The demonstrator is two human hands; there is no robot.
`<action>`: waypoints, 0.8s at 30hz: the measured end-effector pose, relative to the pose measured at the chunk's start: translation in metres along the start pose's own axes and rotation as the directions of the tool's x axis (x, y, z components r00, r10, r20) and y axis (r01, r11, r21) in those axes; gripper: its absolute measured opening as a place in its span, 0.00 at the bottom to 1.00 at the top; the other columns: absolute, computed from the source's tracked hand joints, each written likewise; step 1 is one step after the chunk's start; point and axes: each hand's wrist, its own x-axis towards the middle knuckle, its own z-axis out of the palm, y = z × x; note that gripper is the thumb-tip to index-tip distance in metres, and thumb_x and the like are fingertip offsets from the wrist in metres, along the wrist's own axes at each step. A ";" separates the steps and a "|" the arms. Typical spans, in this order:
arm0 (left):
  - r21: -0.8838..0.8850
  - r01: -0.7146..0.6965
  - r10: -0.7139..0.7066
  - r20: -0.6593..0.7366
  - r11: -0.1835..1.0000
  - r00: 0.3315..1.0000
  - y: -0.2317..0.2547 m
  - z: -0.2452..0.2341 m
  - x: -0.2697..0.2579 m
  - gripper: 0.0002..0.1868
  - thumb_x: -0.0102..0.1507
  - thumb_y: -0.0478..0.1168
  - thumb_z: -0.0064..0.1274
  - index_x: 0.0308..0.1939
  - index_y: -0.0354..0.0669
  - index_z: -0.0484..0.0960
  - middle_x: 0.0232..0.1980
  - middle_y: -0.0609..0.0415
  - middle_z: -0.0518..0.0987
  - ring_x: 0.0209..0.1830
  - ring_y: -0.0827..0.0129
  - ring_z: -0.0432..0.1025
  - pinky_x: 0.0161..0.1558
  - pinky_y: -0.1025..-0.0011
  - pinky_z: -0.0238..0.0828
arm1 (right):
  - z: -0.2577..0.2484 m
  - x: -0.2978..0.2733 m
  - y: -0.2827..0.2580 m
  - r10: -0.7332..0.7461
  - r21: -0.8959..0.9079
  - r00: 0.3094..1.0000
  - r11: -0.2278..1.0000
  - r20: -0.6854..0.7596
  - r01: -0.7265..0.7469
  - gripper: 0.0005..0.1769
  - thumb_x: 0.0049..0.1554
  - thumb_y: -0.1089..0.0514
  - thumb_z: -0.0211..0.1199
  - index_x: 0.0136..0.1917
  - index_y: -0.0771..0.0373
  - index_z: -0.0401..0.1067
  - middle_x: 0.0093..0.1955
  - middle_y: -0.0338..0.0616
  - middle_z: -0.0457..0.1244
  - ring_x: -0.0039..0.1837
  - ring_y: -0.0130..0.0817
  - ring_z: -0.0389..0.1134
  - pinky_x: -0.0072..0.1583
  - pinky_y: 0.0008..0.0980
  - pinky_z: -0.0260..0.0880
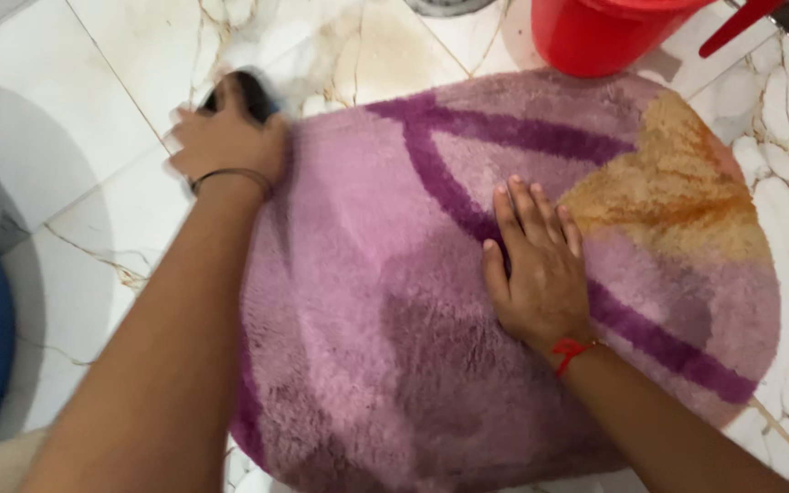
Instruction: The person washes a pink and purple rug on a tiled floor. They sprinkle powder onto the rug, pour water from a red cup, and scrub the surface with a black brush. The person repeatedly scrubs different sections of the rug while occasionally adding more water.
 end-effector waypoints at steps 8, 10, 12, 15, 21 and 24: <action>-0.117 -0.019 0.013 -0.054 0.993 0.998 0.019 0.001 -0.027 0.42 0.67 0.75 0.33 0.81 0.71 0.46 0.77 0.24 0.50 0.71 0.31 0.56 0.61 0.39 0.62 | 0.002 0.002 -0.002 0.002 -0.014 0.999 1.000 -0.036 -0.002 0.34 0.62 0.51 0.48 0.78 0.67 0.57 0.82 0.56 0.50 0.83 0.51 0.46 0.79 0.55 0.39; -0.221 -0.106 0.121 0.056 0.969 0.991 0.084 0.024 -0.048 0.42 0.60 0.71 0.46 0.76 0.69 0.56 0.63 0.35 0.67 0.55 0.47 0.70 0.49 0.50 0.75 | 0.002 0.001 -0.003 0.002 -0.021 1.000 1.000 -0.030 -0.002 0.34 0.63 0.51 0.48 0.78 0.67 0.57 0.82 0.56 0.50 0.83 0.52 0.46 0.79 0.55 0.39; -0.009 -0.326 0.325 -0.036 0.945 0.945 0.150 0.042 -0.085 0.45 0.62 0.71 0.47 0.79 0.69 0.50 0.63 0.34 0.67 0.59 0.41 0.67 0.53 0.45 0.70 | 0.000 -0.001 -0.003 0.008 -0.015 1.000 1.000 -0.027 -0.008 0.34 0.62 0.51 0.48 0.78 0.66 0.57 0.82 0.56 0.50 0.83 0.52 0.46 0.79 0.55 0.39; -0.033 -0.358 0.355 -0.074 0.933 0.932 0.139 0.044 -0.081 0.47 0.61 0.70 0.50 0.79 0.74 0.46 0.66 0.33 0.64 0.65 0.38 0.63 0.59 0.38 0.61 | 0.003 0.004 -0.001 -0.009 -0.007 0.999 1.000 -0.040 0.009 0.34 0.62 0.51 0.48 0.79 0.66 0.57 0.82 0.56 0.50 0.83 0.52 0.46 0.79 0.55 0.39; -0.025 -0.027 0.026 -0.044 0.999 0.999 0.013 -0.002 -0.034 0.47 0.62 0.68 0.50 0.81 0.71 0.48 0.73 0.27 0.58 0.70 0.34 0.57 0.64 0.36 0.55 | 0.004 0.000 -0.001 0.005 -0.008 0.999 1.000 -0.033 -0.006 0.34 0.62 0.50 0.48 0.78 0.66 0.58 0.82 0.56 0.50 0.83 0.51 0.46 0.78 0.55 0.39; -0.015 0.075 -0.076 -0.050 0.997 0.996 0.004 -0.013 -0.029 0.47 0.62 0.68 0.49 0.82 0.68 0.49 0.73 0.29 0.61 0.69 0.37 0.60 0.64 0.40 0.58 | 0.003 0.001 -0.001 0.008 -0.014 0.999 1.000 -0.039 -0.009 0.34 0.62 0.50 0.48 0.78 0.66 0.58 0.81 0.56 0.50 0.83 0.51 0.46 0.79 0.55 0.39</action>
